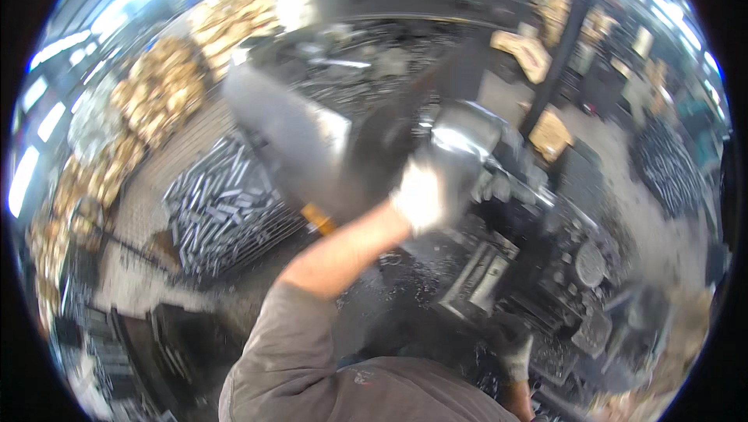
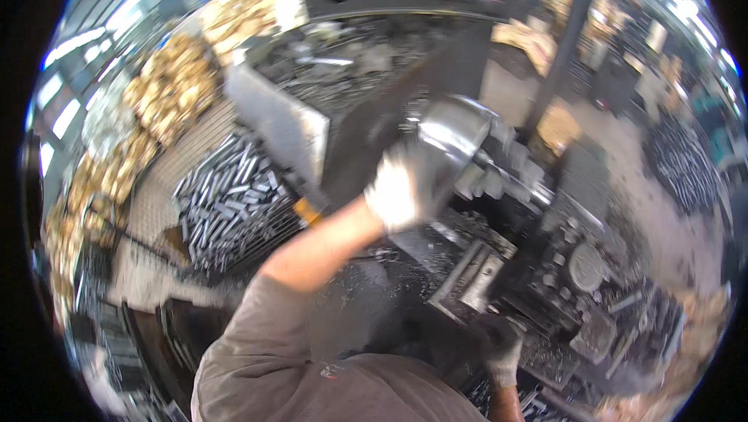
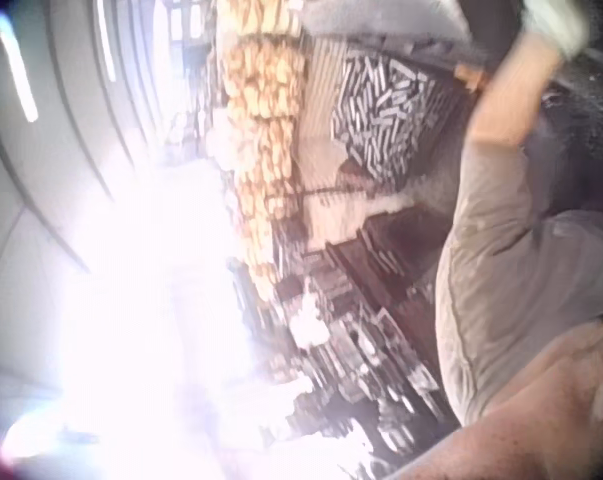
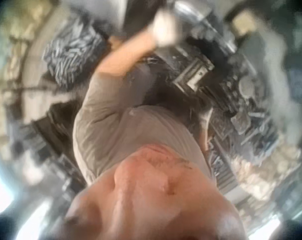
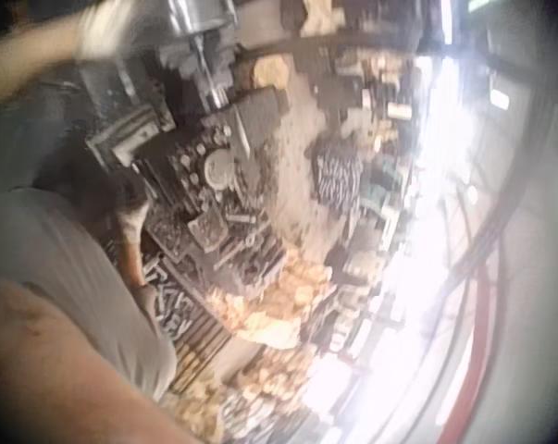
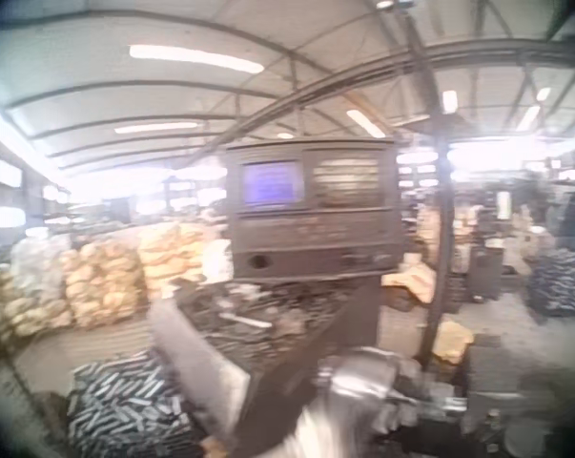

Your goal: The person operates a metal lathe to machine cylindrical metal parts. They repeatedly load raw metal tubes into the chuck, secure them, and then remove the finished parts, placing them into a wire basket.

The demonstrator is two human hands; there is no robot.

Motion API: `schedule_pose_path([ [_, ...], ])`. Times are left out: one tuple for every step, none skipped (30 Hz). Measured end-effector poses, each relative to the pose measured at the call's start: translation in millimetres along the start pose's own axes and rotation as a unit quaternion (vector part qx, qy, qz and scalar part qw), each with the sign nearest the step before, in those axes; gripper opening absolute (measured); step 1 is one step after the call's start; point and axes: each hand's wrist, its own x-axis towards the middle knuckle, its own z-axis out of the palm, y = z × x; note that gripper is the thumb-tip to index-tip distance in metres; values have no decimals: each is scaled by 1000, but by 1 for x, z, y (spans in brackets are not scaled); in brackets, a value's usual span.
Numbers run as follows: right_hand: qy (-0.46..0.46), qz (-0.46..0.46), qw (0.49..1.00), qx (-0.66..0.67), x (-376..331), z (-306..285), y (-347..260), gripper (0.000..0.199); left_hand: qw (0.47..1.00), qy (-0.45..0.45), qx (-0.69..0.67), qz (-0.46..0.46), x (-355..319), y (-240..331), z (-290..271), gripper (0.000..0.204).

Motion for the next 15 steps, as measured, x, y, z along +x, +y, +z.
schedule_pose_path([
  [-46,-17,998,-33,11,19,10,20,997,-25,-40,-57,-68,2,2,21],
  [-109,-91,986,-92,20,43,7,15,989,-44,-74,-121,-138,5,2,19],
  [-179,-51,971,-151,22,72,-26,21,967,-92,-72,-227,-220,-4,14,27],
  [-243,-17,964,-106,26,96,-20,25,952,-46,-93,-288,-315,-14,26,30],
  [-298,26,952,-63,27,122,-6,28,838,-122,-100,-522,-380,1,3,34],
  [-343,36,936,-72,26,151,0,30,790,-27,-59,-610,-463,22,-11,37],
  [-386,51,917,-85,19,179,6,32,705,-20,-23,-708,-533,50,-43,45],
  [-429,61,895,-104,10,208,6,33,588,49,17,-807,-597,87,-68,39],
  [-478,48,867,-131,-2,245,7,33,489,196,37,-849,-686,128,-74,32],
  [-514,38,845,-146,-18,276,5,32,431,341,138,-824,-762,175,-85,28],
  [-557,28,813,-170,-38,311,7,32,315,361,194,-856,-857,239,-79,26],
  [-591,10,786,-182,-60,344,16,31,220,292,277,-889,-905,308,-72,28],
  [-638,-36,739,-212,-87,377,19,32,108,225,341,-907,-948,383,-69,31],
  [-676,-81,693,-237,-119,408,19,32,-11,110,327,-939,-971,459,-54,33],
  [-708,-126,643,-261,-142,432,20,32,-123,-11,292,-948,-973,525,-29,35],
])
